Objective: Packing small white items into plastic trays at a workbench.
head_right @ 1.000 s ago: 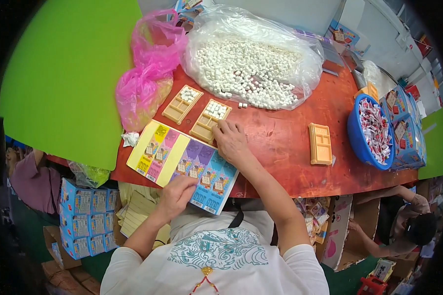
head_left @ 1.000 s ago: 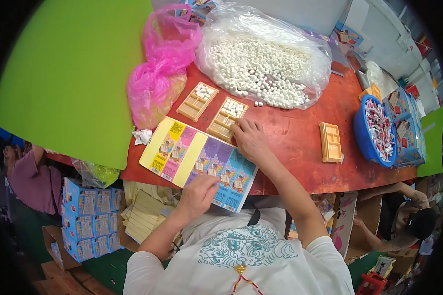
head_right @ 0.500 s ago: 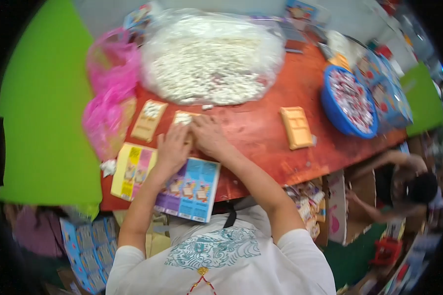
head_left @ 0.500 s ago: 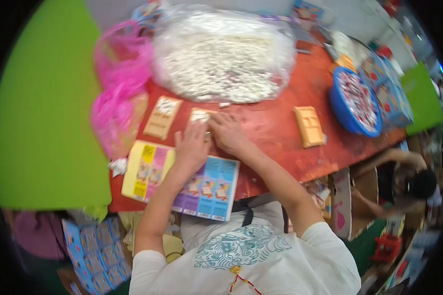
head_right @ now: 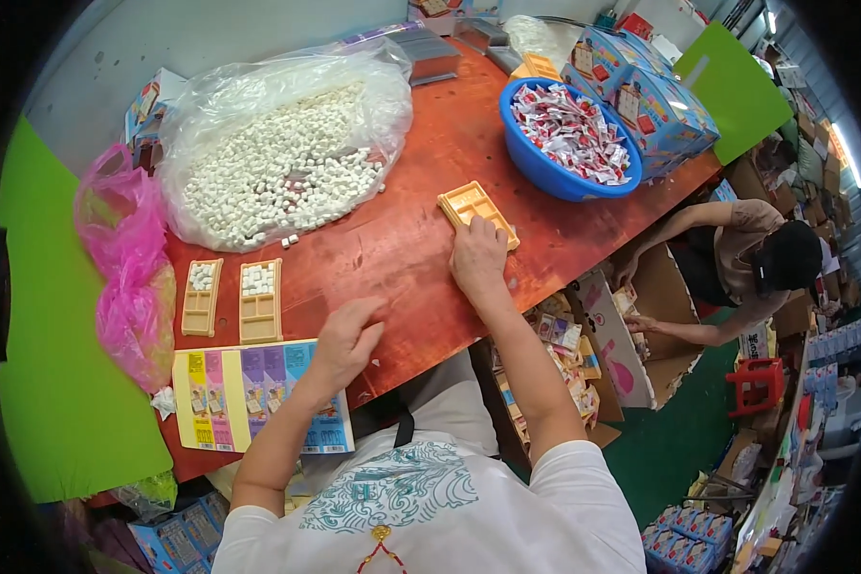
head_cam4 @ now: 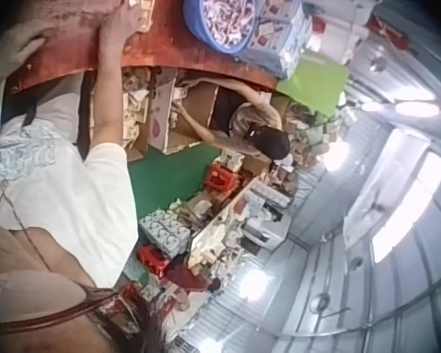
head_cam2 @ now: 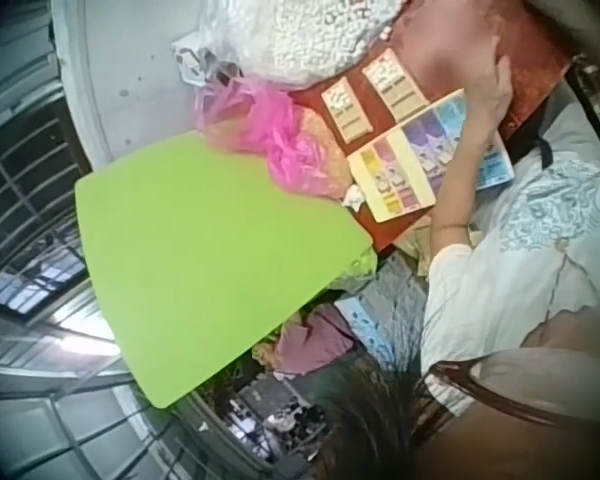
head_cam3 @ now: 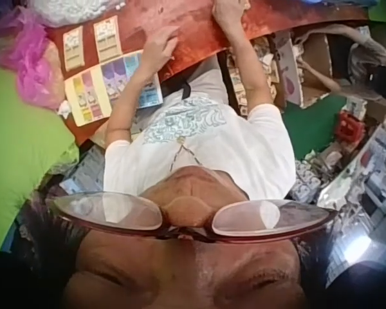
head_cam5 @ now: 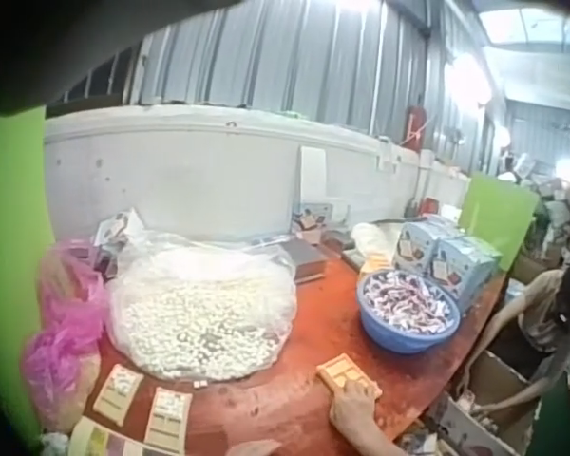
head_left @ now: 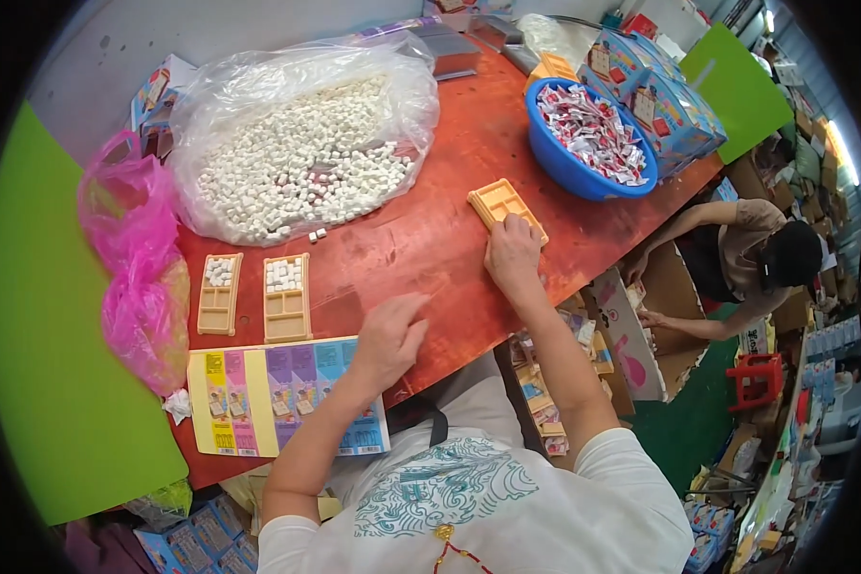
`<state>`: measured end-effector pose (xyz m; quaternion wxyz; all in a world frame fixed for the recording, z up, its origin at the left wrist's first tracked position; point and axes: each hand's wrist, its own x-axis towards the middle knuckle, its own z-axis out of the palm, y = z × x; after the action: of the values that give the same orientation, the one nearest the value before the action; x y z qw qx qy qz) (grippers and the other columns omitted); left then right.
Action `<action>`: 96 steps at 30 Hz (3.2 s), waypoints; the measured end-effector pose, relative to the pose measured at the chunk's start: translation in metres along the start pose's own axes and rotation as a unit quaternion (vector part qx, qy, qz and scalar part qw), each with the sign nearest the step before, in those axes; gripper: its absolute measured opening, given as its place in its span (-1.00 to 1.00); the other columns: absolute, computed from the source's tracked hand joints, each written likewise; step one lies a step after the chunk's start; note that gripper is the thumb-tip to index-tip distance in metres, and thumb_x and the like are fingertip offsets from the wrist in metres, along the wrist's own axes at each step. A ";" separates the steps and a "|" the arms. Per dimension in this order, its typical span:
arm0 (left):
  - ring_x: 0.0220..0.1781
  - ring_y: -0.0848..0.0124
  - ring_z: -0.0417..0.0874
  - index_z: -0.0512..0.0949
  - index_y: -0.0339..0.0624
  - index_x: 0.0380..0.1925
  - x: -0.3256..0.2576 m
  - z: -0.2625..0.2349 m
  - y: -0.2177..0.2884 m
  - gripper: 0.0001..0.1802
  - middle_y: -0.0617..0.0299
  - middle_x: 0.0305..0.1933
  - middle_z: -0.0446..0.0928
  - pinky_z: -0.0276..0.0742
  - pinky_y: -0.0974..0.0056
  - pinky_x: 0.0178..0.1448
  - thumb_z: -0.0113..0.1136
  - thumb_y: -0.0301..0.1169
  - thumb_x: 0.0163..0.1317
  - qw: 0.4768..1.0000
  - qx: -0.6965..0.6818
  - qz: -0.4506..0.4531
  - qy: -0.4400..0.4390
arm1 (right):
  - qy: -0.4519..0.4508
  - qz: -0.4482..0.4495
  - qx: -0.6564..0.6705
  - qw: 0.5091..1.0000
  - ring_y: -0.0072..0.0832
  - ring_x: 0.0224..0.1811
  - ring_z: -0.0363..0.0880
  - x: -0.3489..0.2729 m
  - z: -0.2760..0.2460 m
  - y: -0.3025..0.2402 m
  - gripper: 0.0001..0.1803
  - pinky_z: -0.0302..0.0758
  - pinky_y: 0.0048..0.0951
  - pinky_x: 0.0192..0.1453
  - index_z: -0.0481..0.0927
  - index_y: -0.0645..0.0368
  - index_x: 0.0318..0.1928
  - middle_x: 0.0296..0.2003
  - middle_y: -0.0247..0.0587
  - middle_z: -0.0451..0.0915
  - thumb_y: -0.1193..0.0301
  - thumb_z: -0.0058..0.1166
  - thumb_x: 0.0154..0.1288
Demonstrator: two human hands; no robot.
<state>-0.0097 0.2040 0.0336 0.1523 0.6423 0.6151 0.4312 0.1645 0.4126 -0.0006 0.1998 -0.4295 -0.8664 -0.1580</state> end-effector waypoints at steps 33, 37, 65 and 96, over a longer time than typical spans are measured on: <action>0.25 0.08 0.33 0.51 -0.10 0.02 -0.003 -0.011 -0.001 -0.54 0.06 0.12 0.37 0.01 -0.19 0.36 0.21 -0.36 0.03 0.922 0.350 0.055 0.157 | -0.016 -0.326 0.316 0.891 -0.28 -0.07 0.47 0.033 -0.059 -0.053 -0.84 0.30 -0.22 0.12 0.52 0.10 -0.23 -0.19 -0.28 0.50 0.49 0.12 0.14; -0.02 0.20 0.48 0.52 -0.13 -0.18 -0.026 -0.034 -0.008 -0.69 0.16 -0.10 0.44 0.17 0.01 0.19 0.28 -0.50 0.01 0.933 0.302 0.075 0.183 | -0.054 -0.412 0.263 0.871 -0.32 0.04 0.44 0.048 -0.042 -0.074 -0.81 0.30 -0.23 0.20 0.53 0.05 -0.19 -0.10 -0.33 0.50 0.47 0.10 0.13; -0.06 0.07 0.54 0.53 -0.14 -0.09 0.054 -0.120 -0.115 -0.70 0.01 -0.15 0.49 0.47 -0.05 0.01 0.09 -0.46 0.14 0.953 0.263 -0.035 0.146 | -0.104 -0.249 0.520 0.811 -0.08 -0.26 0.61 0.150 0.039 -0.190 -0.87 0.53 -0.15 -0.17 0.60 0.17 -0.22 -0.36 -0.04 0.58 0.40 0.11 0.28; -0.41 0.37 0.60 0.58 -0.32 -0.23 0.076 -0.067 -0.133 -0.77 0.06 -0.39 0.57 0.51 0.21 -0.27 0.10 -0.39 0.21 0.990 -0.016 -0.139 0.030 | -0.241 -0.141 0.517 0.809 -0.48 -0.46 0.55 0.098 0.011 -0.150 -0.77 0.48 -0.44 -0.35 0.61 0.27 -0.09 -0.45 -0.24 0.58 0.44 0.15 0.28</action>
<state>-0.1570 0.2773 0.0041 0.2024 0.5350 0.6957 0.4346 -0.0130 0.3972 0.0222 0.1525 -0.1596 -0.8914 0.3959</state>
